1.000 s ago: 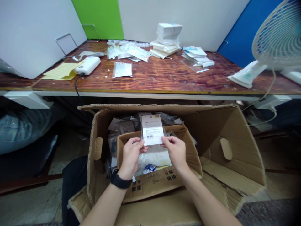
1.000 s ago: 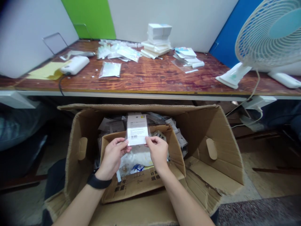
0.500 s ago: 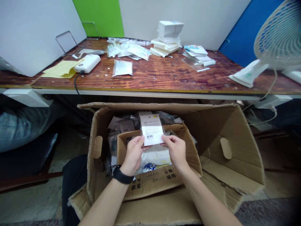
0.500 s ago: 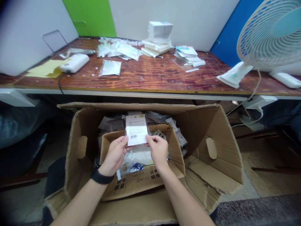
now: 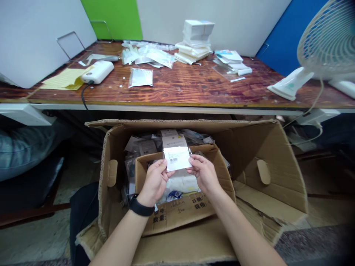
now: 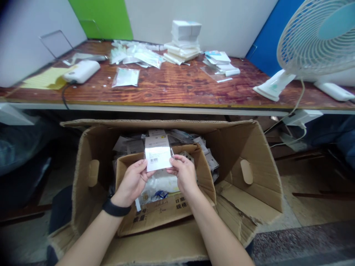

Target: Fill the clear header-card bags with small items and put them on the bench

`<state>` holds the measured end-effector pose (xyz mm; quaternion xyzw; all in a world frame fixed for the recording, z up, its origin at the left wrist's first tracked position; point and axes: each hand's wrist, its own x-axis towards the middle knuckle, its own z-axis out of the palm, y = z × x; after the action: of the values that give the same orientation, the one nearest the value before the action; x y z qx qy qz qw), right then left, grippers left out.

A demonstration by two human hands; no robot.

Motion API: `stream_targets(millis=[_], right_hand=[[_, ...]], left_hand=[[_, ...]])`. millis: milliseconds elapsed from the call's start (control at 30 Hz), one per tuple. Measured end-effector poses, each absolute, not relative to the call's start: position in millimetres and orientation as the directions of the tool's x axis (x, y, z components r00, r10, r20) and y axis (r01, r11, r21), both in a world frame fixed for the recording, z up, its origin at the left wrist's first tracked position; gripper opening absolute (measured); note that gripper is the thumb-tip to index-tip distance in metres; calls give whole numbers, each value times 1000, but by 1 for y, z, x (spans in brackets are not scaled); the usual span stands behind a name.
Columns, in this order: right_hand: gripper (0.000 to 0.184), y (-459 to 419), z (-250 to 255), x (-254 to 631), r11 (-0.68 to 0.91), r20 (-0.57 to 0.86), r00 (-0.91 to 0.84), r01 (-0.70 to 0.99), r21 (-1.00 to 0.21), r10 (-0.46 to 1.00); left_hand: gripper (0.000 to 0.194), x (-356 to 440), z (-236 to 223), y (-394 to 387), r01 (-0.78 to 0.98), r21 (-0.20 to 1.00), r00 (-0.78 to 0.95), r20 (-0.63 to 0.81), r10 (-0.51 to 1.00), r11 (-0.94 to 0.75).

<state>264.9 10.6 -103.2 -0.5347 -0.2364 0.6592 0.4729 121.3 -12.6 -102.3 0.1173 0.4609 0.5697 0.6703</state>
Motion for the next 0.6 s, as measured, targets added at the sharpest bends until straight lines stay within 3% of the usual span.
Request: stream_targets(millis=[233,433,600], right_hand=[[2,10,-101,269,-566,-534,-198,-389,-727,822],[11,7,-104,267,-564,-509,-243,-391,-728,826],[25,6,-104,257,-448,-420,-170,-198,-872,892]], left_hand=[[22,125,-94,-14,-654,695,-90,-465,881,300],[30,127,-95,-17,-580,750,-69,-433,899,317],[30,132,-96,-19,-564,767,-113,-439,892,306]])
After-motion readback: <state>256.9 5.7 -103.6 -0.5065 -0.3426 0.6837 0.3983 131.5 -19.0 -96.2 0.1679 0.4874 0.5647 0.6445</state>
